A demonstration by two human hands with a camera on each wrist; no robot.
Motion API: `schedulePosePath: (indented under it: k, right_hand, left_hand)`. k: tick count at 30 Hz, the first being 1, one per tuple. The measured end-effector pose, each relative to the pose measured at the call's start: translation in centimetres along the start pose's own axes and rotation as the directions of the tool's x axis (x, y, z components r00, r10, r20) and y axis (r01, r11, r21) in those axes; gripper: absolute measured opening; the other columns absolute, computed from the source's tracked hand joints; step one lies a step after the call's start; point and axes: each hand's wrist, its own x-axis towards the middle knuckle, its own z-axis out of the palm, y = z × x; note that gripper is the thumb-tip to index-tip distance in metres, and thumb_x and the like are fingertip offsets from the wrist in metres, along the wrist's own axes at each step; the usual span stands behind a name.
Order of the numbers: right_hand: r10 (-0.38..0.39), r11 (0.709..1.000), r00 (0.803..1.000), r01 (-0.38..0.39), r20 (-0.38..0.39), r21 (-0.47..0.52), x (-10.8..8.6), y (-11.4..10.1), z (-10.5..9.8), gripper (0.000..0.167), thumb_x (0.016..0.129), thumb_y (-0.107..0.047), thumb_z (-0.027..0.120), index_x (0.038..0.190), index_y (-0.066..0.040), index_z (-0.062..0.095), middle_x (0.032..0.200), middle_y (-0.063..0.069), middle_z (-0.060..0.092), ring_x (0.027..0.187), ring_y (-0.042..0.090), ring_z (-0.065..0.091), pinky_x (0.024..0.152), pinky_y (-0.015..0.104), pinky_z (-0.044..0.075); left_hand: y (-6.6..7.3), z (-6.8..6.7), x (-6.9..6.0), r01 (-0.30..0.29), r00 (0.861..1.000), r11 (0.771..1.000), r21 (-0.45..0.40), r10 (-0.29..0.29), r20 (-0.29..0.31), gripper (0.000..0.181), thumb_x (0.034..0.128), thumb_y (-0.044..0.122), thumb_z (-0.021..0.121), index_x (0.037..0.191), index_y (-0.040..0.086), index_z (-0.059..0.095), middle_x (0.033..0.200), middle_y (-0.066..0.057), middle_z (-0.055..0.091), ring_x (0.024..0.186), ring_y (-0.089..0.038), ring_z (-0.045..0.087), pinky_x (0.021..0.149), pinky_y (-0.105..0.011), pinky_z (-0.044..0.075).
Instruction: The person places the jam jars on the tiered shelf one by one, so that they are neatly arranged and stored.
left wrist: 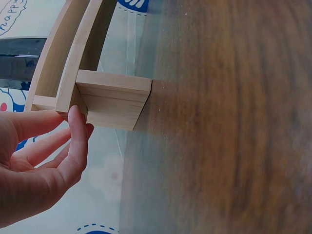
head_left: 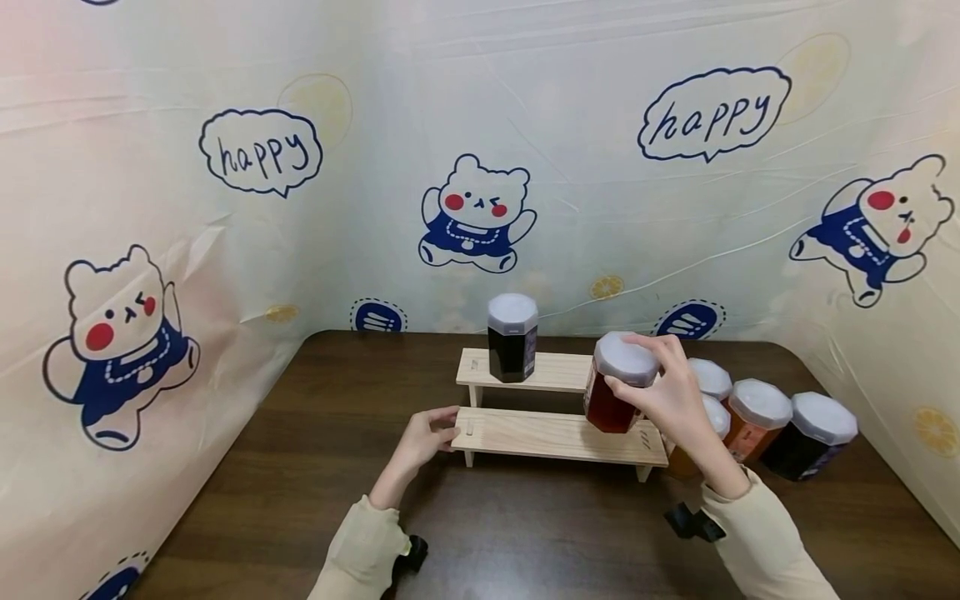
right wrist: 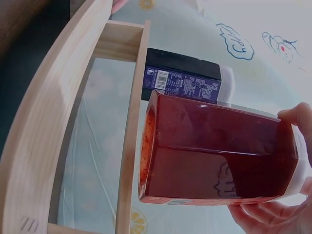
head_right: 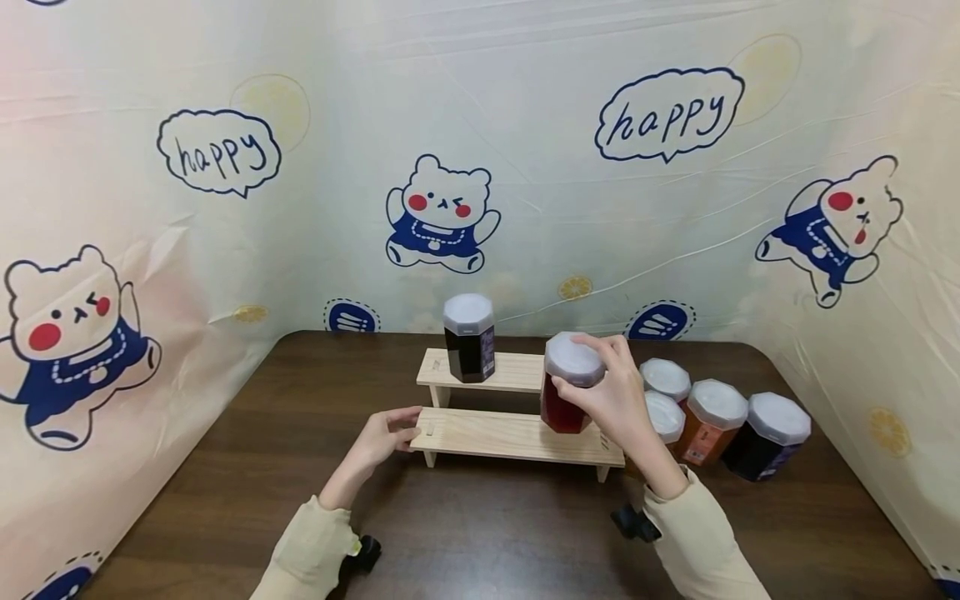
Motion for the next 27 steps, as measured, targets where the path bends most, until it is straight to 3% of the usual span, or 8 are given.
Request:
schedulePosePath:
  k: [4, 9, 27]
  right_hand:
    - [-0.005, 1.000, 1.000, 0.004, 0.009, 0.017, 0.8, -0.2, 0.5, 0.050, 0.066, -0.010, 0.075, 0.113, -0.006, 0.057, 0.101, 0.012, 0.044, 0.088, 0.022, 0.046, 0.068, 0.037, 0.044]
    - [-0.007, 0.999, 1.000, 0.006, 0.018, 0.038, 1.8, -0.4, 1.2, 0.049, 0.067, -0.012, 0.075, 0.113, -0.008, 0.057, 0.101, 0.012, 0.044, 0.088, 0.024, 0.047, 0.069, 0.039, 0.045]
    - [0.037, 0.997, 0.997, -0.042, 0.065, 0.072, 4.8, -0.6, 3.3, 0.050, 0.069, -0.017, 0.074, 0.115, -0.007, 0.056, 0.106, 0.016, 0.043, 0.092, 0.030, 0.046, 0.071, 0.044, 0.047]
  left_hand:
    - [-1.5, 0.0, 0.9, 0.011, 1.000, 1.000, -0.014, -0.011, -0.003, 0.035, 0.0785, -0.012, 0.055, 0.113, -0.015, 0.052, 0.096, -0.023, 0.056, 0.064, -0.017, 0.056, 0.055, -0.034, 0.053]
    - [-3.0, 0.0, 1.6, 0.015, 1.000, 1.000, -0.019, -0.015, -0.022, 0.035, 0.0780, -0.010, 0.057, 0.113, -0.012, 0.054, 0.094, -0.019, 0.058, 0.063, -0.014, 0.056, 0.053, -0.030, 0.053]
    - [-2.8, 0.1, 1.6, 0.023, 0.999, 0.999, -0.023, -0.023, -0.025, 0.035, 0.0772, -0.011, 0.056, 0.112, -0.012, 0.054, 0.094, -0.018, 0.058, 0.063, -0.014, 0.056, 0.053, -0.031, 0.053]
